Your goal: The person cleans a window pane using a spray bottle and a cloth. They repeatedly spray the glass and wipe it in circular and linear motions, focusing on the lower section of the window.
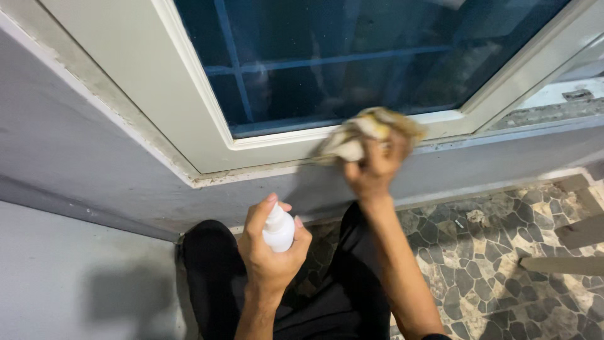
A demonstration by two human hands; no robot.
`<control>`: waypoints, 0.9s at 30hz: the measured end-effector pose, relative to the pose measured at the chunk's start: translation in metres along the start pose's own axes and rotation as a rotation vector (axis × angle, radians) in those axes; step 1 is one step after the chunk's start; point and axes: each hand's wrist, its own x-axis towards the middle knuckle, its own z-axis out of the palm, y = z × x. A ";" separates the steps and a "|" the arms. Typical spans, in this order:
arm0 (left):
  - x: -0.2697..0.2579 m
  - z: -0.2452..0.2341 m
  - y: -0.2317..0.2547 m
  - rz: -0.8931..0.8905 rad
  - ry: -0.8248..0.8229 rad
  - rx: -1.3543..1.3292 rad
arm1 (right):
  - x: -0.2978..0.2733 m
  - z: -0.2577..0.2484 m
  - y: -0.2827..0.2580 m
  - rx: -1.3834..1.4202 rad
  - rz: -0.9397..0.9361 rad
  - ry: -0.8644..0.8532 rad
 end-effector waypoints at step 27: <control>-0.020 -0.023 -0.013 0.021 0.115 -0.080 | 0.007 -0.031 0.073 -0.007 0.030 0.055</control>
